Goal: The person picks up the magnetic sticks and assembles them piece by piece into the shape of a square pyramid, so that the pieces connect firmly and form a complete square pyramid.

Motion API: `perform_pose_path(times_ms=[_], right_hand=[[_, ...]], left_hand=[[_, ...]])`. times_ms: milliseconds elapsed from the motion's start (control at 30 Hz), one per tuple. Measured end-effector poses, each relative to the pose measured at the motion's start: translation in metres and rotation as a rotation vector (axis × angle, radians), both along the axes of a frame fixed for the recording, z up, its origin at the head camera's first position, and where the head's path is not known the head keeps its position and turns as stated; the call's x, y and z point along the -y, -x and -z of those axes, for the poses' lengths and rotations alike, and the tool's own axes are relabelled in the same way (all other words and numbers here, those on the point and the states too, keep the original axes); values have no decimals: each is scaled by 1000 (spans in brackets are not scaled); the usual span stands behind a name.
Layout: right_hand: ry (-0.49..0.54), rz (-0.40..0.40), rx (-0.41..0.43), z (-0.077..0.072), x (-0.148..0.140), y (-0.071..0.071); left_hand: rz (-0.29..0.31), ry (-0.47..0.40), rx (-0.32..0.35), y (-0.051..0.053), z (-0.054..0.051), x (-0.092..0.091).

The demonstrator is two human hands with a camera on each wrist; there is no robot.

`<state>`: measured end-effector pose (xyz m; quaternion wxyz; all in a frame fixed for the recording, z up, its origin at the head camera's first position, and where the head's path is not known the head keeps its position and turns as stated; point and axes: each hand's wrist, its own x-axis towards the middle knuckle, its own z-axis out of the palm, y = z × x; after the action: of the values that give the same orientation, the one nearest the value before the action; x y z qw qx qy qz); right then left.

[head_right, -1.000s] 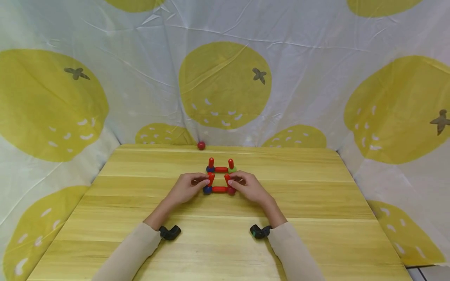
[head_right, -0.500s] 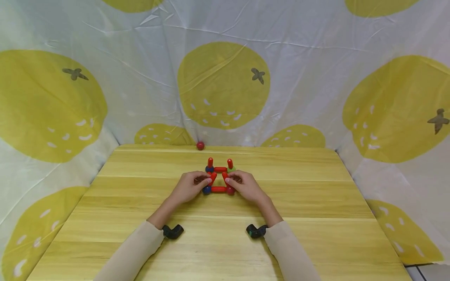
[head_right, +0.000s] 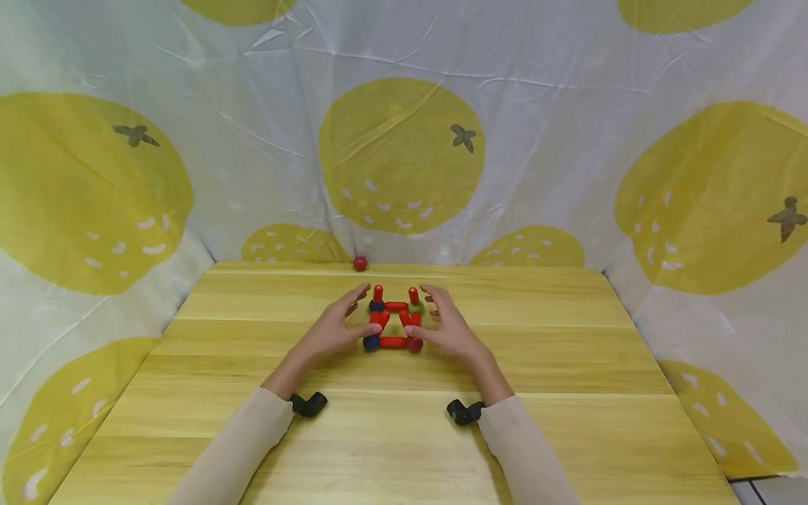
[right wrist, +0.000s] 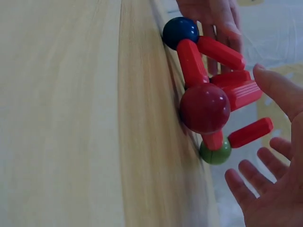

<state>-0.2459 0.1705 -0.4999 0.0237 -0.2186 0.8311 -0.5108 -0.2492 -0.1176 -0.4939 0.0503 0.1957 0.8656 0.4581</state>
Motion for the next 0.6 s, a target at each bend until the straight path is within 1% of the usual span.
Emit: perform_pose_path(times_ms=[100, 167, 267, 400, 600], right_hand=[[11, -26, 26, 2, 4, 2], [27, -33, 44, 4, 5, 1], [32, -39, 55, 6, 5, -1], [7, -43, 35, 7, 6, -2], [-8, -49, 20, 9, 6, -3]], left_hand=[[59, 28, 20, 5, 2, 0], [80, 33, 20, 7, 4, -1], [84, 11, 10, 8, 6, -1], [98, -19, 6, 6, 6, -2], [122, 0, -29, 2, 5, -4]])
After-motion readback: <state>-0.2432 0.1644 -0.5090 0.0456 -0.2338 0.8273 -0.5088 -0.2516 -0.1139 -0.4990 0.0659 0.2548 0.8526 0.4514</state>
